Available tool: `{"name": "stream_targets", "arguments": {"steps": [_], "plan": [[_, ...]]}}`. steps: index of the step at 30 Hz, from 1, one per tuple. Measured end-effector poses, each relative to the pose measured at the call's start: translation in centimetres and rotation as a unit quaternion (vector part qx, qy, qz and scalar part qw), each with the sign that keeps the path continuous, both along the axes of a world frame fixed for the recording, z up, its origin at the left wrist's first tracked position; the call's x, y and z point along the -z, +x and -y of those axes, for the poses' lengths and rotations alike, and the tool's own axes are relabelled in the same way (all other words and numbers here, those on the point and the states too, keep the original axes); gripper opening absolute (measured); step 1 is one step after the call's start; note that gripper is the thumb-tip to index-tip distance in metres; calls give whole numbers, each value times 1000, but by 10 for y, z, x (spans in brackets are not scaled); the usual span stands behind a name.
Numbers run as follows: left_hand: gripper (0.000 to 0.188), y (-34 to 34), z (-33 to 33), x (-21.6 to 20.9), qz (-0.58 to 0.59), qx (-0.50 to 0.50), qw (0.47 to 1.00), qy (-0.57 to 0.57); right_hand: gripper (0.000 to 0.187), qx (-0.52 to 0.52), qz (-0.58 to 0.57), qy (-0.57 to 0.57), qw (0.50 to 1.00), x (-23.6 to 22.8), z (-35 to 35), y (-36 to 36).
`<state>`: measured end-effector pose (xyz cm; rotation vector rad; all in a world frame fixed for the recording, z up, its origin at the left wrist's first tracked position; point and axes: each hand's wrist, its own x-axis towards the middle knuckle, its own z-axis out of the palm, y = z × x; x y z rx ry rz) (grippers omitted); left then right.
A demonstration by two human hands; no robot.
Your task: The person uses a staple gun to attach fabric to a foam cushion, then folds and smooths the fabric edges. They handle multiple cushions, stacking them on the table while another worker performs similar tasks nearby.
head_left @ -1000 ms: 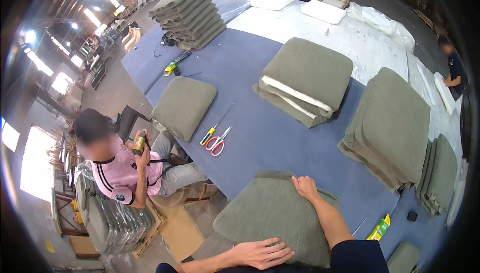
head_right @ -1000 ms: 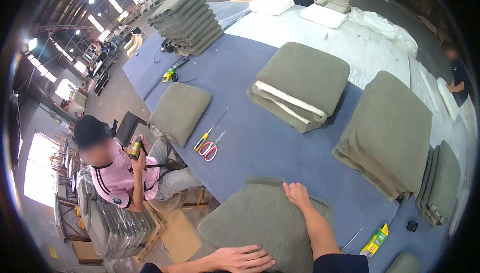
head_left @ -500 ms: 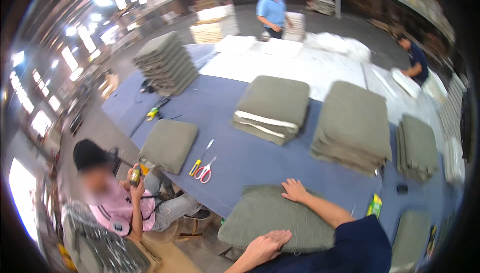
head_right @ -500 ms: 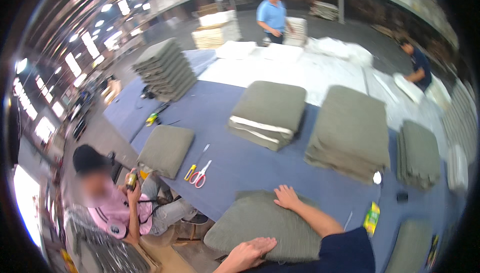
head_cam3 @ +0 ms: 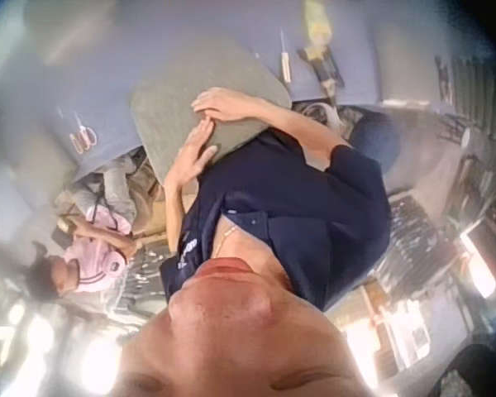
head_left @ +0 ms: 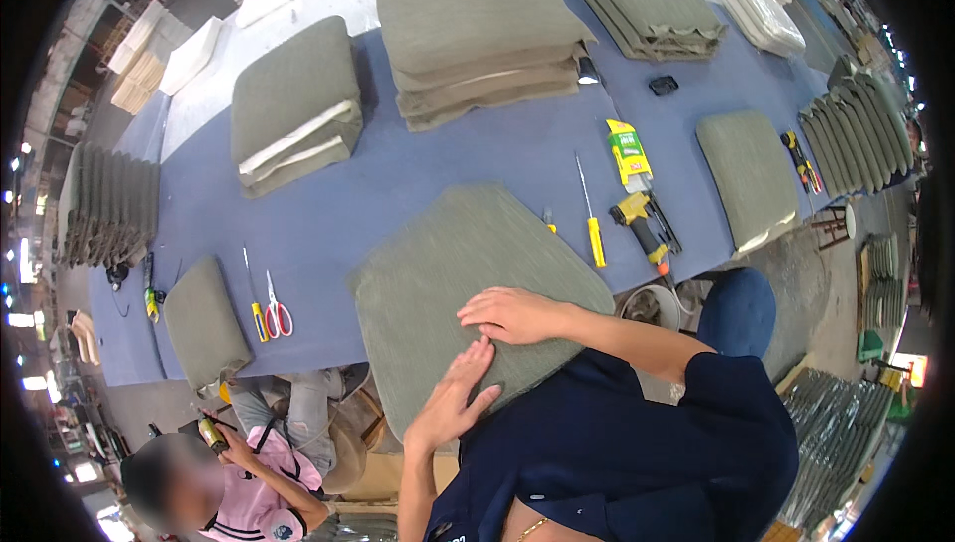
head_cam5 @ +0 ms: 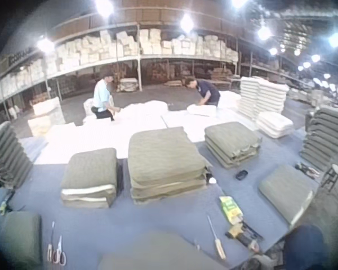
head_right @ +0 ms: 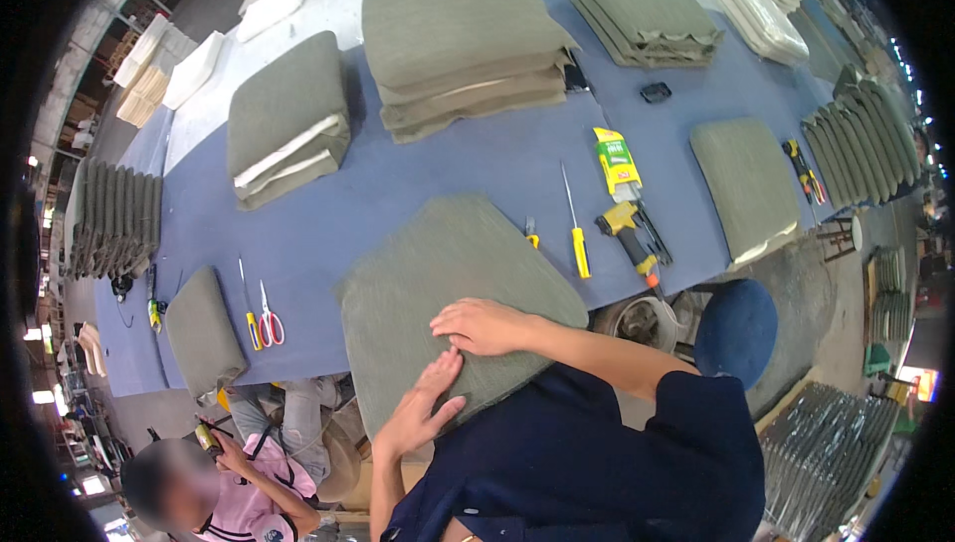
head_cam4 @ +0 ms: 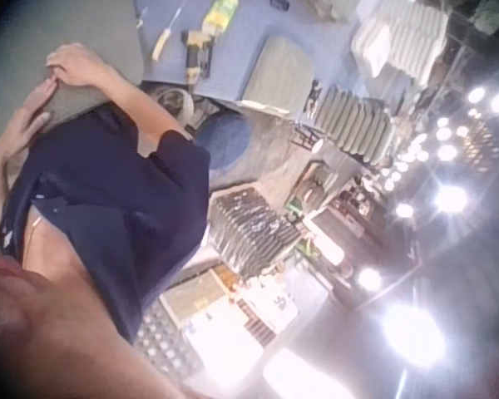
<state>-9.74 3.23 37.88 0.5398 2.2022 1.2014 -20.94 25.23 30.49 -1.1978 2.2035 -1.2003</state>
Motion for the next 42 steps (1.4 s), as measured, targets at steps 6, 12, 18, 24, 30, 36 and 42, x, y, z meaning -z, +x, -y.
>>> {"name": "stream_targets", "arguments": {"steps": [6, 12, 18, 24, 30, 36, 42], "plan": [[74, -23, -5, 35, -86, -19, 990, -110, 22, 298, 60, 101, 947, -29, -82, -31], [76, -72, 9, 90, -112, -51, 984, -125, 73, 553, -51, 299, 777, 151, -299, -1], [71, -115, 19, 123, -104, -73, 983, -133, 104, 534, -5, 448, 717, 152, -282, -15], [70, -138, 24, 143, -100, -77, 982, -138, 91, 446, 82, 510, 731, 131, -309, -59], [61, -148, 34, 173, -104, -102, 983, -115, 26, 405, 227, 185, 866, 3, -253, -98], [55, -164, 52, 202, -119, -114, 979, -122, 21, 316, 378, 54, 869, -82, -101, -128], [51, -176, 55, 223, -103, -203, 955, -188, 24, 142, 431, 108, 884, -30, 28, -136]]}}
